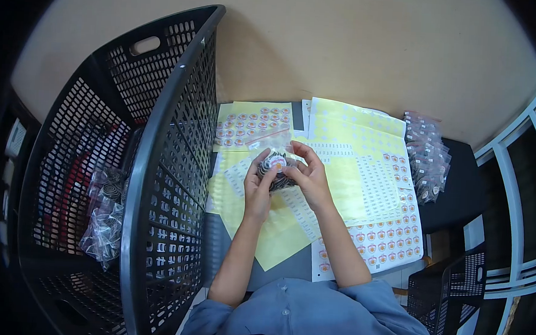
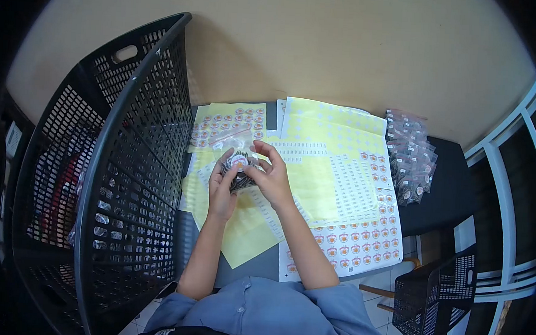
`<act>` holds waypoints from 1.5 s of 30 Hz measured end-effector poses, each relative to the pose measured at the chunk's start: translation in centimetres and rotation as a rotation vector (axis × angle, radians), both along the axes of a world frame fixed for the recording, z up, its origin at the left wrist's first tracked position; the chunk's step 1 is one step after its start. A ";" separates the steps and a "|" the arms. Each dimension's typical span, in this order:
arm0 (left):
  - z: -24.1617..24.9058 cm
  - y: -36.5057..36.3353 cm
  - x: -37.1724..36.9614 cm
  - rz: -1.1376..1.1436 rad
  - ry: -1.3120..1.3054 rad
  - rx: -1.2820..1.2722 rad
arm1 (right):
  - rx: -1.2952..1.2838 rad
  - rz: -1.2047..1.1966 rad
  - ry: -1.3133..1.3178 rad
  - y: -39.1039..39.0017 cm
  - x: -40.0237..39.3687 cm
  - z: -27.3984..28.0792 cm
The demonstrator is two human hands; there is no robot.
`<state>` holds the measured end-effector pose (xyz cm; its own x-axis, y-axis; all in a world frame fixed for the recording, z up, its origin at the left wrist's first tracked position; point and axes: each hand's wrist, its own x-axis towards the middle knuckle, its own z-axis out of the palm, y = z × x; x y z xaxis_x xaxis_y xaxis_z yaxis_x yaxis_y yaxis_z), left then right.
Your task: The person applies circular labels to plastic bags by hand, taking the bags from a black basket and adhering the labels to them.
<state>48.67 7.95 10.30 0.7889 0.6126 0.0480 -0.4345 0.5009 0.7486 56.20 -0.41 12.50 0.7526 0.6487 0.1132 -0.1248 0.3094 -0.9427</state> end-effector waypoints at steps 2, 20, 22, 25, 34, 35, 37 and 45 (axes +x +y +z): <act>0.0 -0.1 0.0 -0.024 0.023 0.097 | 0.009 -0.014 0.030 0.1 0.2 0.1; 2.6 -2.1 0.7 0.003 0.056 0.226 | 0.165 -0.120 -0.122 -2.4 -0.2 1.9; 3.6 -3.3 1.3 -0.038 0.039 0.178 | 0.194 -0.159 -0.112 -3.7 0.1 2.4; 4.2 -5.4 3.0 -0.086 0.031 0.202 | 0.221 -0.206 -0.117 -6.1 0.9 2.9; 6.4 -14.9 8.5 -0.151 0.051 0.319 | 0.200 -0.449 -0.107 -16.6 3.5 3.0; 6.3 -15.8 8.9 -0.167 0.049 0.319 | 0.139 -0.489 -0.168 -17.7 3.7 3.1; 6.0 -17.7 9.8 -0.259 0.071 0.338 | 0.110 -0.527 -0.165 -20.0 4.3 3.0; 4.4 -23.9 12.4 -0.502 0.108 0.479 | -0.033 -0.461 -0.137 -29.0 6.8 0.2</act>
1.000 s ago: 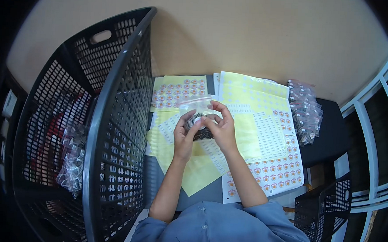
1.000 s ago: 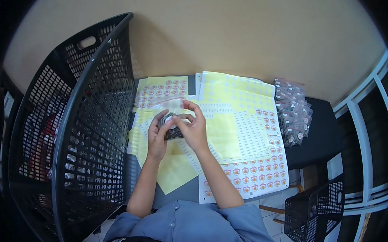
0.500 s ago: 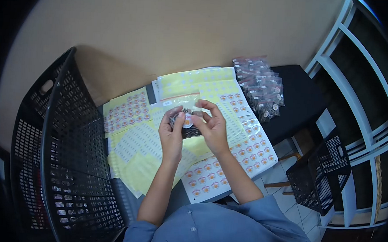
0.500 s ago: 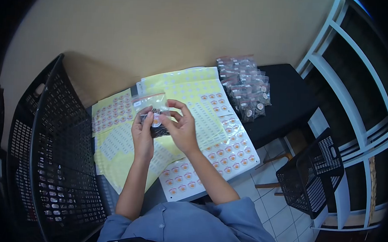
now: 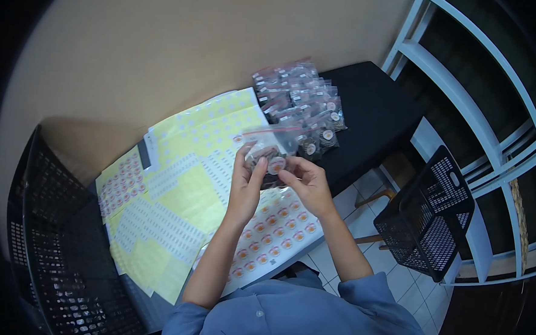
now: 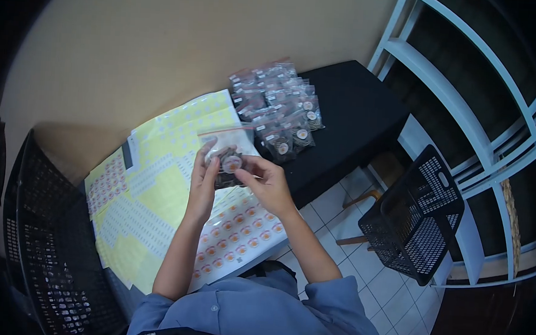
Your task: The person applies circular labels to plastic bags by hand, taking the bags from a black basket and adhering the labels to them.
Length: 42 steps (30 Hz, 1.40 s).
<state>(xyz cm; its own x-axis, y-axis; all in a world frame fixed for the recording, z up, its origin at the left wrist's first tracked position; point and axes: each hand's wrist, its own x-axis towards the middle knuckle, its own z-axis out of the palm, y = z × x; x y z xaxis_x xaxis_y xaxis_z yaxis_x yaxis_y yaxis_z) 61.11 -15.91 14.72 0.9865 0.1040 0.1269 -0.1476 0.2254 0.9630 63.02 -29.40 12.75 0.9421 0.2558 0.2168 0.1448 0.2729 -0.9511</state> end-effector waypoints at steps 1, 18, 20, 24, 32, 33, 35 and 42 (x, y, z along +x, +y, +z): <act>0.0 -0.5 -0.1 -0.056 -0.053 0.111 | 0.007 -0.057 0.013 -1.6 0.8 -0.5; -6.3 14.7 -12.1 0.912 0.130 0.140 | -0.439 -0.424 0.016 -19.4 22.1 -15.6; -7.3 15.4 -14.0 1.039 0.169 0.055 | -0.539 -0.487 -0.021 -18.6 21.7 -15.5; -8.8 15.5 -17.0 1.159 0.198 0.073 | -0.746 -0.581 -0.285 -17.8 18.9 -14.0; -10.7 14.6 -18.7 1.219 0.166 0.370 | -0.741 -0.446 -0.303 -17.6 19.4 -13.0; -10.6 14.5 -18.6 1.201 0.170 0.407 | -0.784 -0.445 -0.300 -17.4 19.6 -12.7; -10.3 14.1 -18.2 1.213 0.173 0.401 | -0.803 -0.450 -0.336 -16.8 20.3 -12.6; -11.1 14.7 -18.7 1.209 0.131 0.325 | -0.779 -0.482 -0.348 -16.3 20.5 -13.8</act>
